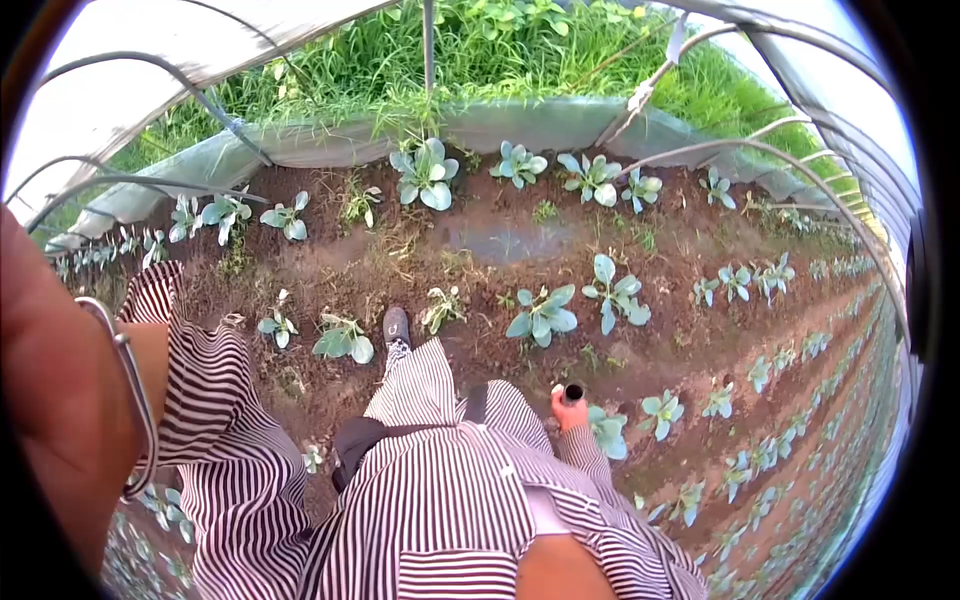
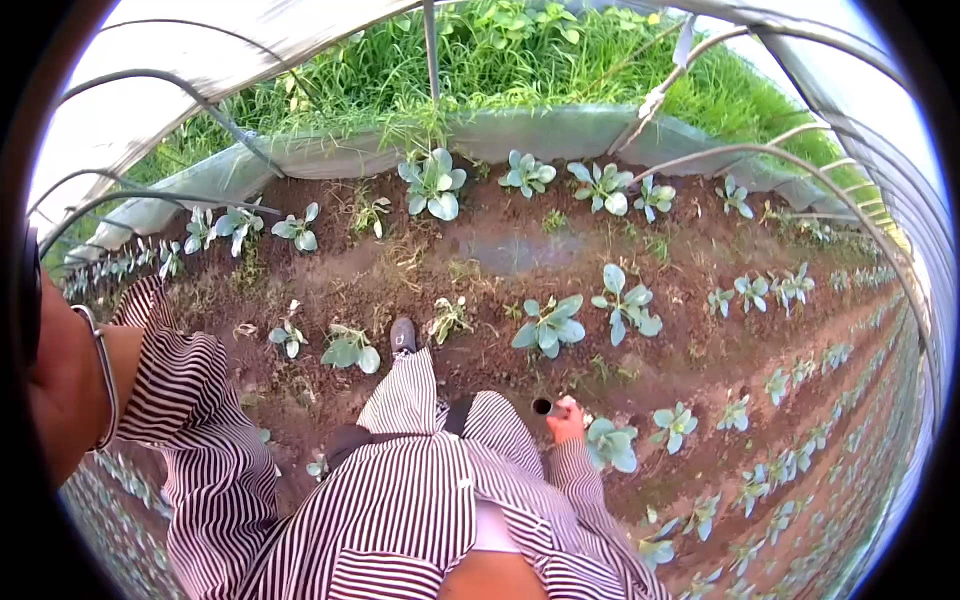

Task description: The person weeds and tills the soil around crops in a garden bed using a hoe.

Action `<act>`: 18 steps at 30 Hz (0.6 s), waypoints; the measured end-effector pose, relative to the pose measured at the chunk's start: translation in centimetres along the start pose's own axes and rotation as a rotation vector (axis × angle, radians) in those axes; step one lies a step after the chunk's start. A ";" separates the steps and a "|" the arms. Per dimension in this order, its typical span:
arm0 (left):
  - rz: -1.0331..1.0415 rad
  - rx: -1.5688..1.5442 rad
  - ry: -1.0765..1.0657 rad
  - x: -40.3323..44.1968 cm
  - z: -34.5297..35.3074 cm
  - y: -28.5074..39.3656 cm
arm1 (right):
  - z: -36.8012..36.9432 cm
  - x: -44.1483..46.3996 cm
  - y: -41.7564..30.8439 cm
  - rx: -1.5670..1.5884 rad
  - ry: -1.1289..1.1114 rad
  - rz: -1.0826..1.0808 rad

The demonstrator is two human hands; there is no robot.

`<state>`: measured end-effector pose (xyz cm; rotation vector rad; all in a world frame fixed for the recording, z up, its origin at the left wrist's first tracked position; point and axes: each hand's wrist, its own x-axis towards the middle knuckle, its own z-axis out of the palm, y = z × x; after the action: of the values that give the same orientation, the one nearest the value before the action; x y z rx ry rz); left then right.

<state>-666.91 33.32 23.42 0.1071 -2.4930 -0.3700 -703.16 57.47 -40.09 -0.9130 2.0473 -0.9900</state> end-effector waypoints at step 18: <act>-1.355 0.590 -0.834 -20.3 6.1 -1.1 | 18.3 -0.1 -29.0 1.508 -0.276 1.038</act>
<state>-654.01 36.96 6.97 2.3109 -2.7900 -0.1652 -679.94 37.43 -24.68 0.7060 0.7631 -1.2194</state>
